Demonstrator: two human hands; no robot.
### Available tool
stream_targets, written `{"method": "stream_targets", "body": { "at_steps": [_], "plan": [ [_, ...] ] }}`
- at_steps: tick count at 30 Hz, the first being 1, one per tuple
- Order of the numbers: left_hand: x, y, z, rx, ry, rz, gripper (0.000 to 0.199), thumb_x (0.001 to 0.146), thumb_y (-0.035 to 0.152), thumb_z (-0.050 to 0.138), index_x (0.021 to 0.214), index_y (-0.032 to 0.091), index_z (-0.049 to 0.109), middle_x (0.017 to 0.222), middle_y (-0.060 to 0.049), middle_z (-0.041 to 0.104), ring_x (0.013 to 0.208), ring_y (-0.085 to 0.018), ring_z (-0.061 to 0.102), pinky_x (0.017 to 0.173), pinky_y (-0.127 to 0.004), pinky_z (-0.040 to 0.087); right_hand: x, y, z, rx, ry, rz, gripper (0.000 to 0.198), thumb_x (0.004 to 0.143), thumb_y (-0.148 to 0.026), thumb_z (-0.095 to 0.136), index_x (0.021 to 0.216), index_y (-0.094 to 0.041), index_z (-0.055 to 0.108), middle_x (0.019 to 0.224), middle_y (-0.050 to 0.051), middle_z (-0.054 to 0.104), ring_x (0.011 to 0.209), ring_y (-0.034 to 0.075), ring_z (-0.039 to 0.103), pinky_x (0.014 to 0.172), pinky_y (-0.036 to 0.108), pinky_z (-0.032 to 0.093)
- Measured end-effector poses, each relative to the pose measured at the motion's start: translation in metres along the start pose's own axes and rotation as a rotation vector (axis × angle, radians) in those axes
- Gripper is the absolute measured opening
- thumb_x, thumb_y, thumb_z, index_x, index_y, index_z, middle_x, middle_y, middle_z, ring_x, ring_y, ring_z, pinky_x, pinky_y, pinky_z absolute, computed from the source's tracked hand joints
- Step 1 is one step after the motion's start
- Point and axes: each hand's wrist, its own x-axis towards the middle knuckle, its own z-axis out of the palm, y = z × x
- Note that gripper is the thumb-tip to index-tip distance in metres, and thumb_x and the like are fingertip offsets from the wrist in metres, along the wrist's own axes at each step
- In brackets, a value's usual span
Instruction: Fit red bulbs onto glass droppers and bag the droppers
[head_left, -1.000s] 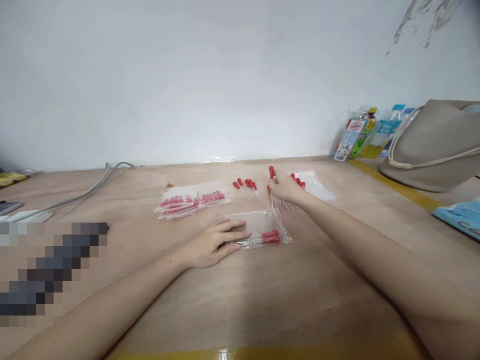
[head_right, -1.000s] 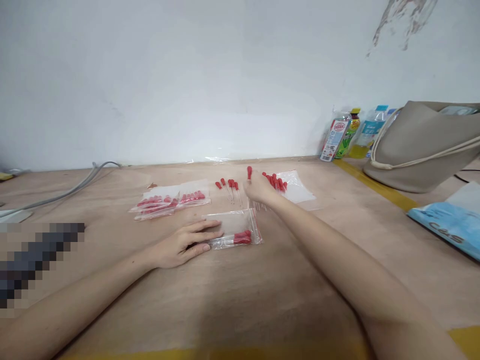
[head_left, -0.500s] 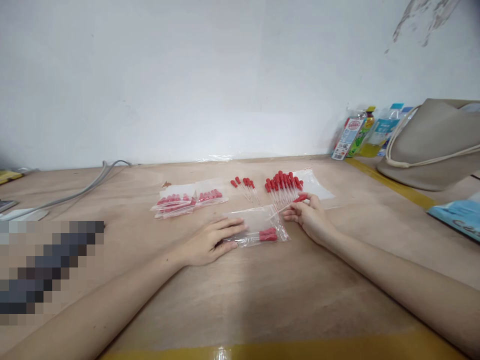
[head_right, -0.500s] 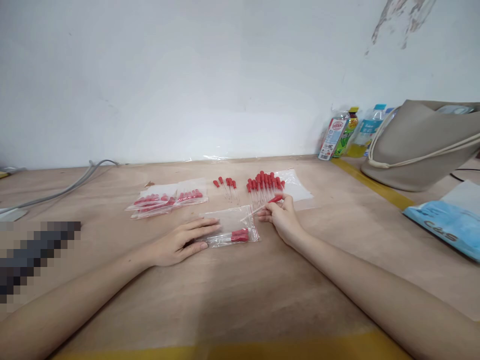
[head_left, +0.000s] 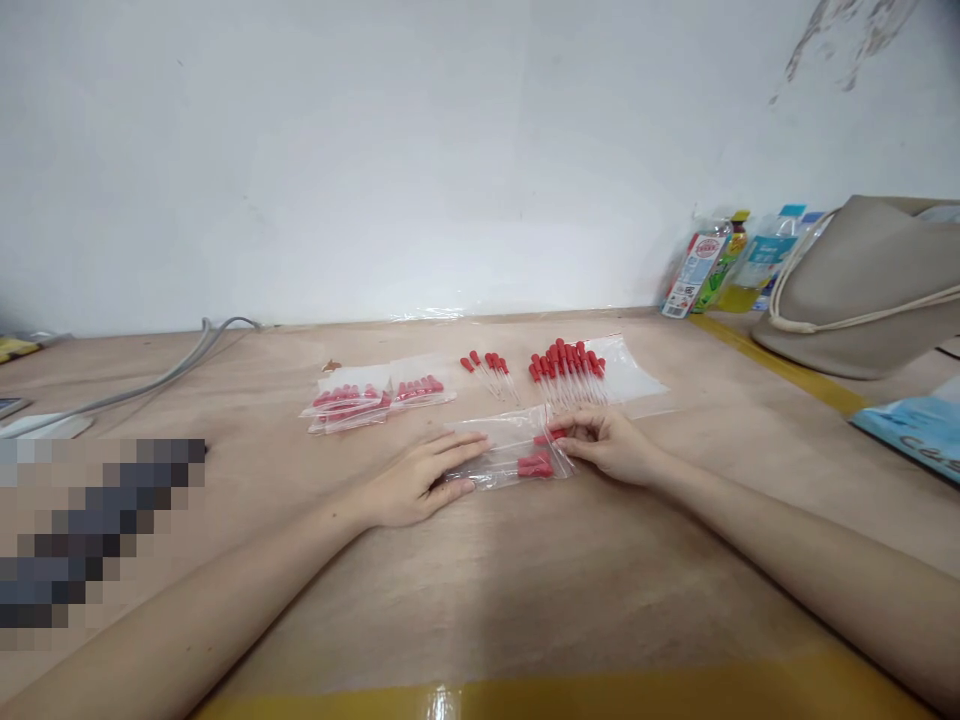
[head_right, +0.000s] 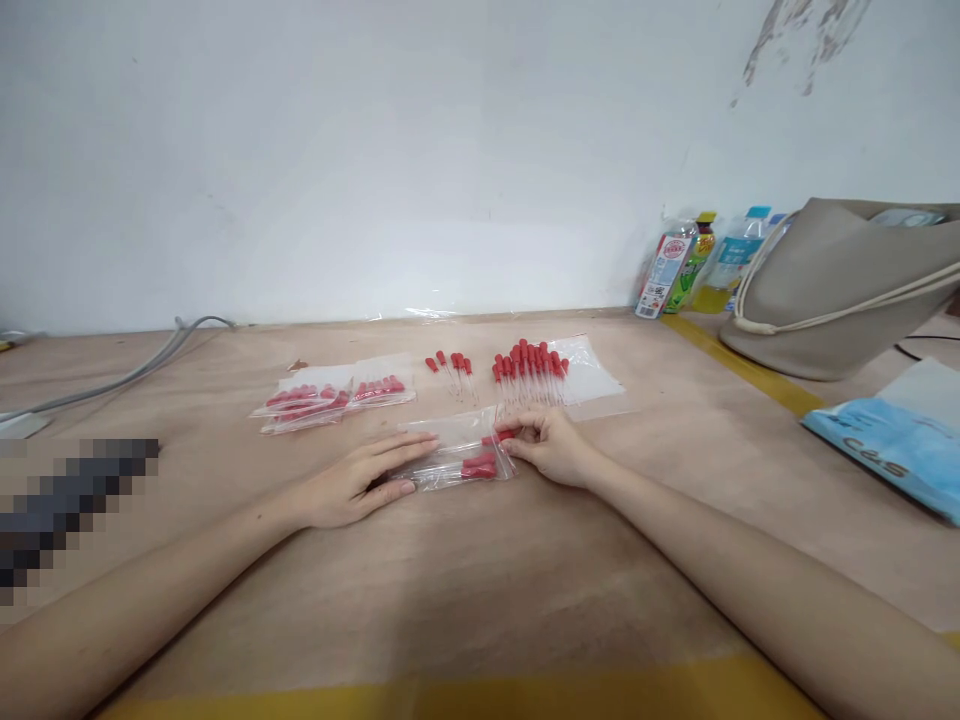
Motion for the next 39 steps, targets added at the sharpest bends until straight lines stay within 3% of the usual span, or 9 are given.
{"method": "stream_targets", "body": {
  "at_steps": [4, 10, 17, 24, 27, 30, 33, 36, 39],
  "plan": [
    [0.0, -0.001, 0.001, -0.004, 0.015, 0.011, 0.046, 0.091, 0.034, 0.039, 0.135, 0.027, 0.029, 0.139, -0.003, 0.036, 0.127, -0.02, 0.033, 0.106, -0.041, 0.027, 0.001, -0.001, 0.007, -0.092, 0.07, -0.014, 0.023, 0.065, -0.029, 0.061, 0.083, -0.015, 0.064, 0.046, -0.008, 0.037, 0.043, 0.006, 0.033, 0.044, 0.02, 0.028],
    [0.0, -0.002, 0.002, 0.004, 0.022, 0.023, 0.046, 0.091, 0.034, 0.038, 0.135, 0.027, 0.03, 0.139, -0.003, 0.035, 0.127, -0.02, 0.034, 0.107, -0.041, 0.026, 0.002, 0.002, 0.006, -0.255, 0.096, -0.093, 0.016, 0.066, -0.024, 0.058, 0.077, -0.016, 0.067, 0.062, -0.002, 0.049, 0.046, 0.006, 0.036, 0.047, 0.021, 0.031],
    [0.001, -0.002, 0.001, 0.004, 0.03, 0.037, 0.046, 0.091, 0.034, 0.038, 0.135, 0.028, 0.029, 0.139, -0.003, 0.036, 0.126, -0.02, 0.034, 0.106, -0.042, 0.026, 0.0, 0.001, 0.012, -0.119, 0.094, -0.059, 0.026, 0.067, -0.033, 0.06, 0.085, -0.015, 0.066, 0.059, -0.002, 0.054, 0.048, 0.008, 0.044, 0.046, 0.022, 0.036],
    [0.001, -0.002, 0.001, -0.014, 0.015, 0.027, 0.044, 0.09, 0.032, 0.039, 0.134, 0.029, 0.033, 0.139, -0.002, 0.035, 0.126, -0.019, 0.034, 0.107, -0.042, 0.025, -0.001, -0.003, 0.008, 0.03, -0.038, -0.053, 0.029, 0.074, -0.034, 0.053, 0.094, -0.015, 0.063, 0.09, 0.007, 0.067, 0.078, 0.016, 0.061, 0.069, 0.029, 0.049],
    [0.001, -0.003, 0.003, -0.019, 0.001, 0.03, 0.042, 0.091, 0.032, 0.039, 0.132, 0.029, 0.036, 0.139, -0.002, 0.035, 0.127, -0.02, 0.033, 0.107, -0.042, 0.025, 0.005, -0.004, 0.002, -0.118, 0.114, -0.063, 0.025, 0.074, -0.033, 0.052, 0.087, -0.015, 0.063, 0.08, 0.005, 0.068, 0.068, 0.015, 0.06, 0.062, 0.028, 0.047],
    [0.001, -0.004, 0.003, -0.018, -0.004, 0.026, 0.042, 0.091, 0.032, 0.039, 0.133, 0.029, 0.036, 0.14, -0.002, 0.035, 0.128, -0.02, 0.032, 0.107, -0.042, 0.025, 0.02, -0.01, -0.001, -0.369, 0.303, -0.156, 0.017, 0.074, -0.029, 0.052, 0.081, -0.017, 0.063, 0.073, 0.003, 0.066, 0.062, 0.014, 0.058, 0.061, 0.026, 0.044],
    [0.001, -0.003, 0.002, -0.012, -0.008, 0.024, 0.042, 0.091, 0.032, 0.038, 0.133, 0.029, 0.035, 0.14, -0.002, 0.035, 0.127, -0.021, 0.032, 0.107, -0.043, 0.025, 0.047, -0.022, 0.003, -0.553, 0.309, -0.181, 0.013, 0.073, -0.023, 0.053, 0.08, -0.017, 0.062, 0.078, 0.002, 0.066, 0.069, 0.014, 0.058, 0.067, 0.025, 0.043],
    [0.001, -0.003, 0.002, -0.007, -0.012, 0.027, 0.043, 0.091, 0.032, 0.038, 0.133, 0.028, 0.035, 0.14, -0.003, 0.035, 0.127, -0.021, 0.033, 0.106, -0.042, 0.026, 0.082, -0.031, 0.015, -0.687, 0.233, 0.024, 0.023, 0.071, -0.021, 0.055, 0.092, -0.014, 0.06, 0.087, 0.007, 0.065, 0.08, 0.017, 0.059, 0.072, 0.026, 0.043],
    [0.0, -0.002, 0.002, -0.004, -0.011, 0.034, 0.043, 0.091, 0.032, 0.038, 0.133, 0.028, 0.034, 0.139, -0.003, 0.035, 0.126, -0.021, 0.034, 0.107, -0.043, 0.025, 0.112, -0.034, 0.03, -0.699, 0.222, 0.123, 0.034, 0.069, -0.019, 0.058, 0.101, -0.008, 0.057, 0.094, 0.016, 0.064, 0.087, 0.023, 0.059, 0.07, 0.028, 0.044]
  ]
}}
